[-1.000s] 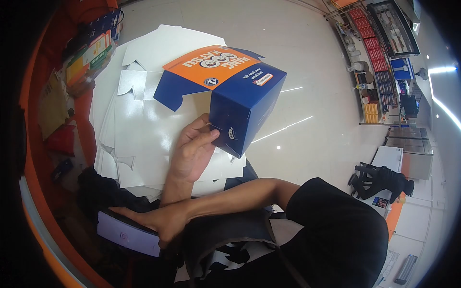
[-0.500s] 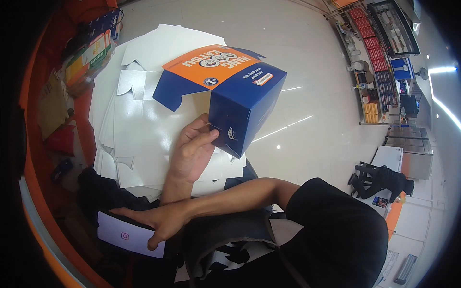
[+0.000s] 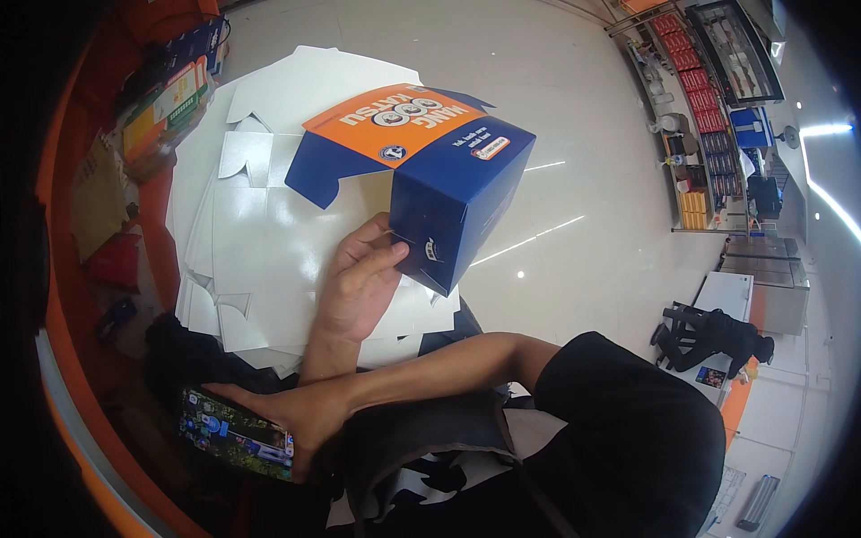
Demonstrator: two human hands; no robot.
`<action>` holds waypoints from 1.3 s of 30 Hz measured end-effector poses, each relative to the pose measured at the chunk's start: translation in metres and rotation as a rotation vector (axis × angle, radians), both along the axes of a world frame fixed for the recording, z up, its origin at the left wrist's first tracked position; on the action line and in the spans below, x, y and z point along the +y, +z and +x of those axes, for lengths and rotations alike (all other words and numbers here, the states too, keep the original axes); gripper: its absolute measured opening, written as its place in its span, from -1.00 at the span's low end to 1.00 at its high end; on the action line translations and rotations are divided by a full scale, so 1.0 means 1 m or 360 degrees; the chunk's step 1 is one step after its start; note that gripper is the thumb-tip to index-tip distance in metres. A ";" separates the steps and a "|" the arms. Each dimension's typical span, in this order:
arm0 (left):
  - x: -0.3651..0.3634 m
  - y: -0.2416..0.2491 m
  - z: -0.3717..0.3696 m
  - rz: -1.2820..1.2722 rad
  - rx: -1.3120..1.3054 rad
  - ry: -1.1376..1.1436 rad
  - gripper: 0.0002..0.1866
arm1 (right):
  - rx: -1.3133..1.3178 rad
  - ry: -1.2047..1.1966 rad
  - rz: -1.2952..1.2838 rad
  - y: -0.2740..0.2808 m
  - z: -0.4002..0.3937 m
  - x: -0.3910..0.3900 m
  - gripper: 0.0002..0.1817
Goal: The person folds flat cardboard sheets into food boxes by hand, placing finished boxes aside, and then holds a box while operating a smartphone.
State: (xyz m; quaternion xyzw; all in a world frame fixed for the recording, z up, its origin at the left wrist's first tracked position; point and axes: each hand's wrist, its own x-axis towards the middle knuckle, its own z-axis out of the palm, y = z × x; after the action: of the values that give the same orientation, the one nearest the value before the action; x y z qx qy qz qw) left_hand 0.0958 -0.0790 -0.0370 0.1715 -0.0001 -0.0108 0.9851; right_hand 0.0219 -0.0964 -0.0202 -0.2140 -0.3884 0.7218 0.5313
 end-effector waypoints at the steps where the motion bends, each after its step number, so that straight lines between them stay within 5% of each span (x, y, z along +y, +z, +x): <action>1: 0.000 0.000 0.000 0.0002 0.0003 0.0009 -0.68 | 0.0000 0.0007 0.0010 0.000 0.000 0.001 0.59; 12: -0.001 0.001 0.000 -0.0012 0.0017 0.0011 -0.69 | -0.0223 -0.0064 0.0099 -0.006 -0.002 -0.001 0.59; 18: -0.001 0.000 0.000 0.0001 0.0021 0.0010 -0.70 | 0.0137 0.0151 -0.0243 0.010 0.011 -0.001 0.43; 29: 0.000 0.000 0.000 -0.0009 0.0035 0.0001 -0.70 | 0.0119 -0.0069 -0.0105 0.001 0.002 -0.001 0.18; 39: -0.001 -0.001 0.001 0.0010 0.0045 0.0021 -0.69 | 0.0097 0.0089 -0.0080 -0.004 0.002 -0.002 0.33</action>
State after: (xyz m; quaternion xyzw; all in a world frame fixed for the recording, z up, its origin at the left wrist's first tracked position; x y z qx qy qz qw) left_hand 0.0963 -0.0802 -0.0383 0.1743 0.0149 -0.0067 0.9846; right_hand 0.0240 -0.0985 -0.0241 -0.1944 -0.3597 0.7520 0.5170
